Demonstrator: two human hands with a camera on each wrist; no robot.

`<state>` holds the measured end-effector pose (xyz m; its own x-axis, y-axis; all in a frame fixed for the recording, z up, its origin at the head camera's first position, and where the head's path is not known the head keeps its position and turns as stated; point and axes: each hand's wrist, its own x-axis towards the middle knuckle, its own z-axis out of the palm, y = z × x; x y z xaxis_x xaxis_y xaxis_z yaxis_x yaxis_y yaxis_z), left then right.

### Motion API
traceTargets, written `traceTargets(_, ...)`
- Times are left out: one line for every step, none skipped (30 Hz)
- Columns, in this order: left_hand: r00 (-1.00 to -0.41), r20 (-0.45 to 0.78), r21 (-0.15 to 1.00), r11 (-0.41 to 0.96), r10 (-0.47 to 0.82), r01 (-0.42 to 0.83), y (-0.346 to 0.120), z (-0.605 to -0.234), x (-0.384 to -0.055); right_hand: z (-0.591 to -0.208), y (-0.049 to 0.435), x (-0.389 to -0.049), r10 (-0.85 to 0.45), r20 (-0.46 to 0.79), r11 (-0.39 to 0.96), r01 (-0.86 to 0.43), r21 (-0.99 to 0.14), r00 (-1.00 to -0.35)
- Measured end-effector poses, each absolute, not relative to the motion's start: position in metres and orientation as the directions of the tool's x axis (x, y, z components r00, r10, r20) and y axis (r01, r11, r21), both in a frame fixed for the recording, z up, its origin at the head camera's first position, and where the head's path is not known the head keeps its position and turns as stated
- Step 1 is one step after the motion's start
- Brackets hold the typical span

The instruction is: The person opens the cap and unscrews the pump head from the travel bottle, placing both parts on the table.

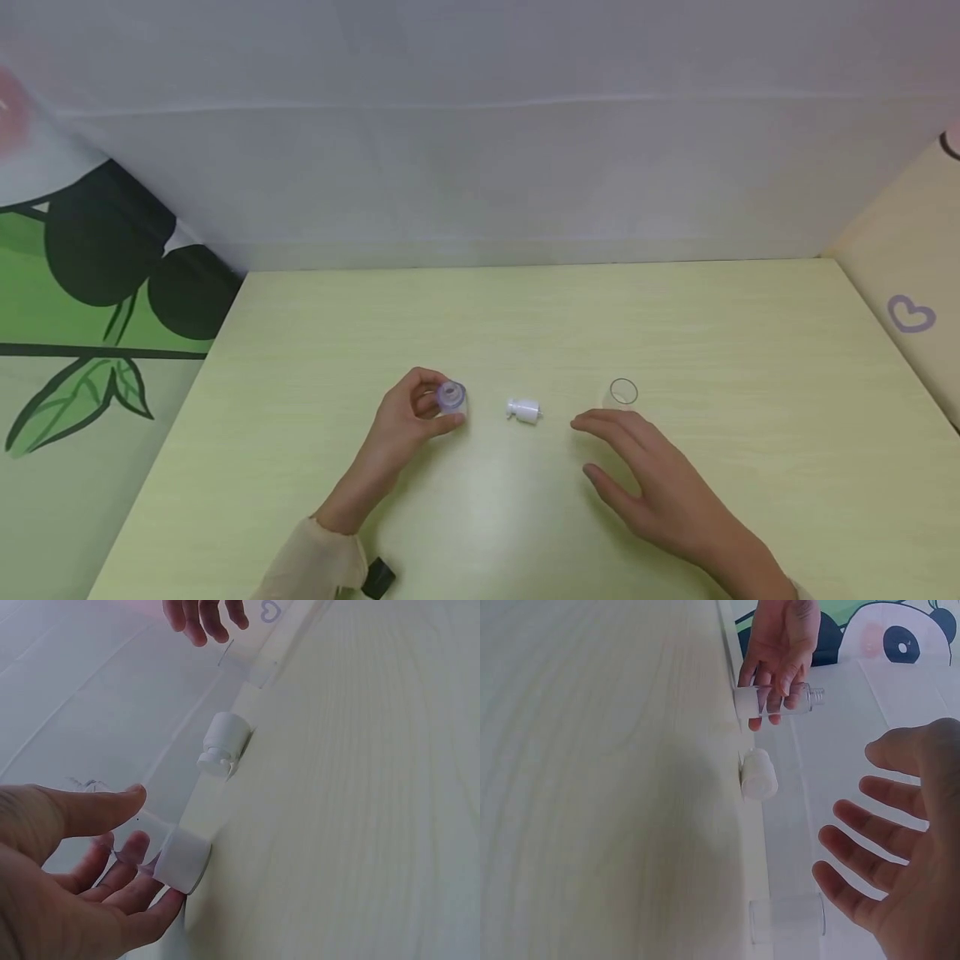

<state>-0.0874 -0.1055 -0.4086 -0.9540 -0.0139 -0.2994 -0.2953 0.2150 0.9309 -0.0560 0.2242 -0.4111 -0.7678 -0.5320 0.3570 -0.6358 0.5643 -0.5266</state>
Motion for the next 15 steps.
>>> traceTargets(-0.954, -0.299, 0.932, 0.213, -0.011, -0.294, -0.106, -0.409, -0.087, -0.412, 0.225, -0.055, -0.53, 0.356, 0.566, -0.634, -0.527, -0.77)
traceTargets(-0.955, -0.297, 0.933, 0.212, -0.008, -0.292, -0.106, -0.41, -0.087, -0.412, 0.226, -0.055, -0.528, 0.356, 0.569, -0.632, -0.526, -0.771)
traceTargets(-0.956, -0.294, 0.933, 0.214, -0.004, -0.288, -0.107, -0.41, -0.087, -0.412, 0.227, -0.054, -0.526, 0.349, 0.574, -0.626, -0.528, -0.776)
traceTargets(-0.958, -0.288, 0.935, 0.218, 0.003, -0.28, -0.107, -0.41, -0.087, -0.412, 0.229, -0.053, -0.525, 0.35, 0.576, -0.626, -0.525, -0.776)
traceTargets(-0.96, -0.28, 0.936, 0.227, 0.009, -0.271, -0.107, -0.411, -0.087, -0.412, 0.23, -0.053, -0.524, 0.35, 0.58, -0.626, -0.522, -0.777)
traceTargets(-0.962, -0.272, 0.934, 0.247, 0.015, -0.26, -0.108, -0.411, -0.087, -0.413, 0.232, -0.052, -0.521, 0.347, 0.584, -0.622, -0.521, -0.78)
traceTargets(-0.965, -0.262, 0.929, 0.277, 0.02, -0.246, -0.108, -0.412, -0.087, -0.413, 0.233, -0.052, -0.519, 0.343, 0.59, -0.618, -0.519, -0.783)
traceTargets(-0.968, -0.25, 0.923, 0.309, 0.027, -0.23, -0.109, -0.412, -0.087, -0.413, 0.235, -0.051, -0.516, 0.339, 0.596, -0.614, -0.518, -0.786)
traceTargets(-0.971, -0.236, 0.916, 0.342, 0.036, -0.21, -0.11, -0.412, -0.087, -0.413, 0.238, -0.051, -0.514, 0.336, 0.6, -0.61, -0.517, -0.79)
traceTargets(-0.974, -0.222, 0.907, 0.378, 0.045, -0.189, -0.11, -0.412, -0.087, -0.414, 0.24, -0.051, -0.511, 0.336, 0.604, -0.609, -0.514, -0.791)
traceTargets(-0.977, -0.207, 0.893, 0.417, 0.053, -0.167, -0.111, -0.412, -0.086, -0.415, 0.243, -0.05, -0.509, 0.342, 0.606, -0.611, -0.509, -0.79)
traceTargets(-0.98, -0.189, 0.878, 0.457, 0.063, -0.14, -0.112, -0.412, -0.085, -0.416, 0.246, -0.05, -0.507, 0.351, 0.607, -0.615, -0.503, -0.787)
traceTargets(-0.984, -0.166, 0.865, 0.49, 0.071, -0.111, -0.114, -0.412, -0.084, -0.418, 0.249, -0.05, -0.504, 0.361, 0.609, -0.619, -0.495, -0.785)
traceTargets(-0.986, -0.143, 0.852, 0.517, 0.08, -0.082, -0.116, -0.411, -0.082, -0.419, 0.253, -0.05, -0.501, 0.374, 0.611, -0.625, -0.486, -0.78)
traceTargets(-0.989, -0.118, 0.834, 0.549, 0.088, -0.051, -0.117, -0.41, -0.079, -0.42, 0.256, -0.05, -0.498, 0.388, 0.613, -0.631, -0.476, -0.776)
